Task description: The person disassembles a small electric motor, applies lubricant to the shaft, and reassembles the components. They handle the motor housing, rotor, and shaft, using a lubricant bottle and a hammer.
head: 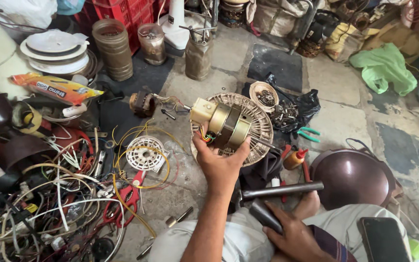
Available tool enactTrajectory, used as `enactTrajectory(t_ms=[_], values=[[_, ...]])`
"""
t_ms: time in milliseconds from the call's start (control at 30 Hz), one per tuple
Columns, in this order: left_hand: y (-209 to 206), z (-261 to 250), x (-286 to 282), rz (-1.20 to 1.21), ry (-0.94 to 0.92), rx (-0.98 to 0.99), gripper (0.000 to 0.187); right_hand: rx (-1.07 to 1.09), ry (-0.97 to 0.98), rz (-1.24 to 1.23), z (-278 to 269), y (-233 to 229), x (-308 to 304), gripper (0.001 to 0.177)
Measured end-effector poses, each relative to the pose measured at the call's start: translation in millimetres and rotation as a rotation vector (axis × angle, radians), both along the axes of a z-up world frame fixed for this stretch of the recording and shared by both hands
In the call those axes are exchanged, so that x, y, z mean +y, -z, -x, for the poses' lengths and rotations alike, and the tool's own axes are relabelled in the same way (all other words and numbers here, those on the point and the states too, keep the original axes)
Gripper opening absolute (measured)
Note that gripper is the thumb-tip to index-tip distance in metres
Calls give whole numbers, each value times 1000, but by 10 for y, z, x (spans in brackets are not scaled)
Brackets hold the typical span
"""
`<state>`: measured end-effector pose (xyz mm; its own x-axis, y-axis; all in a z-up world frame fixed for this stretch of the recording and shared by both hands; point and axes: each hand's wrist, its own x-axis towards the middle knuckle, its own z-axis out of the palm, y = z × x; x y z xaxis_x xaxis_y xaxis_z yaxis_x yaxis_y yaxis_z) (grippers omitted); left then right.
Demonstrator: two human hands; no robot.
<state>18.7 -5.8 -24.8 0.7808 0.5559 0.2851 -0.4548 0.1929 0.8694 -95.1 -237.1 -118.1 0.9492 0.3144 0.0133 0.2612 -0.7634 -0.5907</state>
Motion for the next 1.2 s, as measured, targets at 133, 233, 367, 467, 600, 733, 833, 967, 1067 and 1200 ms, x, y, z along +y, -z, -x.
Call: enactTrajectory(t_ms=[133, 233, 367, 467, 600, 733, 833, 967, 1067, 1200], values=[[-41, 15, -9, 157, 114, -95, 84, -473, -16, 102, -272, -384, 207, 58], [-43, 10, -13, 282, 205, -170, 82, -360, 207, -200, -559, -734, 388, 64], [-58, 41, -15, 398, 318, -165, 80, -553, -136, -397, -1058, -1160, 675, 97], [-63, 80, -23, 438, 357, -131, 78, -691, -324, -335, -1313, -1388, 859, 98], [-51, 81, 6, 457, 370, -109, 74, -711, -295, -265, -1324, -1465, 1002, 94], [-17, 67, 24, 451, 390, -100, 71, -687, -165, -270, -1238, -1392, 1073, 91], [-20, 73, 2, 468, 387, -102, 69, -702, -194, -234, -1244, -1403, 1067, 91], [7, 63, -36, 479, 347, -62, 66, -707, -249, -240, -1268, -1456, 1069, 93], [38, 31, -13, 502, 310, -43, 64, -632, -329, -281, -1293, -1541, 1078, 91], [51, -36, 68, 385, 207, -76, 71, -466, -170, -535, -1101, -1567, 898, 57]])
